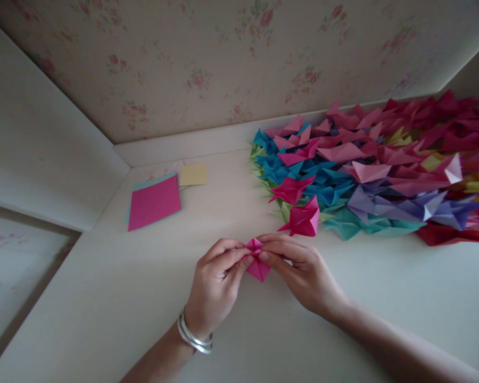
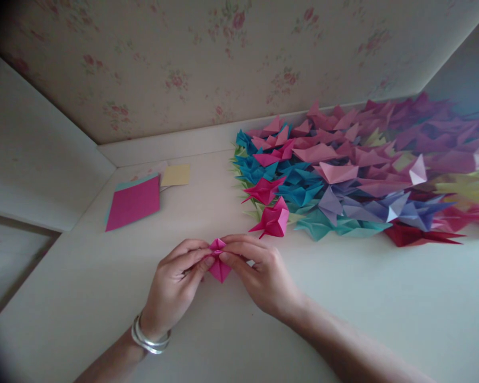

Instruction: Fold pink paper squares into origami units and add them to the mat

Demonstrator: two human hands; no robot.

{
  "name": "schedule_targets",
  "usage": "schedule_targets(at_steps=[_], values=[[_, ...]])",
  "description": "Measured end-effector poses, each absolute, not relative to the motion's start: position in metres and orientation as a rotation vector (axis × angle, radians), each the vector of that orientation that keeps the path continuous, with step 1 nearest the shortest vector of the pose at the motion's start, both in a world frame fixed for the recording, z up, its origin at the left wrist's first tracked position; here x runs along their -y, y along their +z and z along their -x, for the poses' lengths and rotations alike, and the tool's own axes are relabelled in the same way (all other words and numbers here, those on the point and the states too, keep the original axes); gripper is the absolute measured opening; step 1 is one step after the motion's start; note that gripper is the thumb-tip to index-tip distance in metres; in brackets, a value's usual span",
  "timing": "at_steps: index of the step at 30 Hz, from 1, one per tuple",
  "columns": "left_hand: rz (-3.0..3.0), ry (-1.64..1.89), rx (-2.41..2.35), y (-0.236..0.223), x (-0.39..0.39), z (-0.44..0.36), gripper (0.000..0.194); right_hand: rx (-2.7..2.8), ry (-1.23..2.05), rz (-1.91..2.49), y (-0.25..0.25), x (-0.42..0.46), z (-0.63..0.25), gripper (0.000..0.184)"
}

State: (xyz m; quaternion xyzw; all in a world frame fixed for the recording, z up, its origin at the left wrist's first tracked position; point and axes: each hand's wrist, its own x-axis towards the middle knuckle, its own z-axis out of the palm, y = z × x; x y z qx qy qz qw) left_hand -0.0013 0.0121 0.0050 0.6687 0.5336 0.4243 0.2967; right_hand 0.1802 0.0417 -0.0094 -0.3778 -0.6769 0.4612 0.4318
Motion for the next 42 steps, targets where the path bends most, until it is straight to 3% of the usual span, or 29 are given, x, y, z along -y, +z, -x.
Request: schedule_targets(at_steps=[6, 19, 30, 42], values=[[-1.443, 1.053, -1.365, 0.0027, -0.0145, 0.0038, 0.02, 1.638, 0.998, 0.996, -0.0106, -0.0417, -0.1787, 0.012], [-1.027, 1.148, -1.302, 0.0028, -0.0148, 0.0009, 0.022, 1.47, 1.17, 1.017, -0.0169, -0.0381, -0.1713, 0.017], [-1.161, 1.086, -1.393, 0.0045, -0.0128, 0.0019, 0.019, 1.515, 1.298, 1.063, -0.0114, -0.035, -0.1771, 0.021], [-1.345, 1.097, -1.286, 0.0004, -0.0136, 0.0017, 0.014, 1.473, 1.164, 1.092, -0.0145, -0.0357, -0.1741, 0.02]])
